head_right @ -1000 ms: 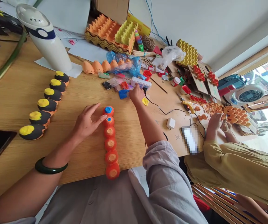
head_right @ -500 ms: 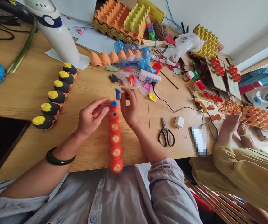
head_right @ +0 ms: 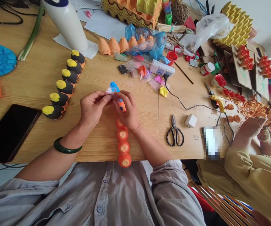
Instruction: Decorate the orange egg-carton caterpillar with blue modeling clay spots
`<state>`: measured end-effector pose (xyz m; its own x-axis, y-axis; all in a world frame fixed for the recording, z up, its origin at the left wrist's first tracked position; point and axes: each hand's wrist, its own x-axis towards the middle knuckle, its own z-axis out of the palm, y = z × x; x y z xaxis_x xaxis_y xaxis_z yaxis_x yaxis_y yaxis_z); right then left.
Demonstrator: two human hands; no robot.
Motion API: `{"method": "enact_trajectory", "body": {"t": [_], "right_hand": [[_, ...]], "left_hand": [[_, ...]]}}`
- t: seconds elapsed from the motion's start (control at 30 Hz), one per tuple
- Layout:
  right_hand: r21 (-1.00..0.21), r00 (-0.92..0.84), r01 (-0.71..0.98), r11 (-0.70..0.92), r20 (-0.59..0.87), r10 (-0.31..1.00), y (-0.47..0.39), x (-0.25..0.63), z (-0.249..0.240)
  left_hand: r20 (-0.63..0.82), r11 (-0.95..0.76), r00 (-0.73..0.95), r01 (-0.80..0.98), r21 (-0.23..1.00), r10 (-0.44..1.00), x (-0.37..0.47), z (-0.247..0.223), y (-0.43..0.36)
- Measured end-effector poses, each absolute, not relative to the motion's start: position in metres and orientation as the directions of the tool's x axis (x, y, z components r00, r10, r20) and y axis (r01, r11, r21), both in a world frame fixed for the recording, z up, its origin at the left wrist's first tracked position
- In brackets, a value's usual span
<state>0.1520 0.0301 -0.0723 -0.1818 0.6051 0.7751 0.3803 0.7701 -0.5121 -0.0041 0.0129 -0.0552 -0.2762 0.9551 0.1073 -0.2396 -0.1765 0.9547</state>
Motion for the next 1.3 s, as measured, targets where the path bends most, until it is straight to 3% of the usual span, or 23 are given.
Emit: {"method": "enact_trajectory", "body": {"t": [0.23,0.37,0.57,0.77,0.97,1.13,1.3], "right_hand": [[-0.569,-0.166,0.324,0.756,0.753,0.637,0.033,0.152,-0.078],[-0.578,-0.149,0.309,0.756,0.755,0.638,0.032,0.151,-0.077],[-0.439,-0.198,0.413,0.798,0.812,0.549,0.031,0.154,-0.069],[-0.396,-0.184,0.397,0.828,0.849,0.495,0.026,0.152,-0.065],[-0.343,-0.207,0.561,0.753,0.823,0.529,0.027,0.149,-0.063],[-0.342,-0.127,0.707,0.619,0.8,0.587,0.033,0.158,-0.066],[-0.45,-0.293,0.56,0.696,0.678,0.674,0.032,0.164,-0.076]], "left_hand": [[0.36,-0.352,-0.283,0.078,0.933,0.889,-0.007,-0.054,0.007],[0.446,-0.419,-0.234,0.157,0.894,0.864,-0.008,-0.054,0.007],[0.631,-0.547,-0.18,0.36,0.756,0.754,-0.01,-0.051,0.006],[0.59,-0.54,-0.114,0.293,0.789,0.799,-0.009,-0.05,0.004],[0.729,-0.601,0.028,0.588,0.541,0.684,-0.013,-0.05,0.004],[0.701,-0.561,0.094,0.678,0.474,0.706,-0.013,-0.052,0.001],[0.684,-0.53,0.065,0.686,0.498,0.727,-0.014,-0.053,0.0]]}}
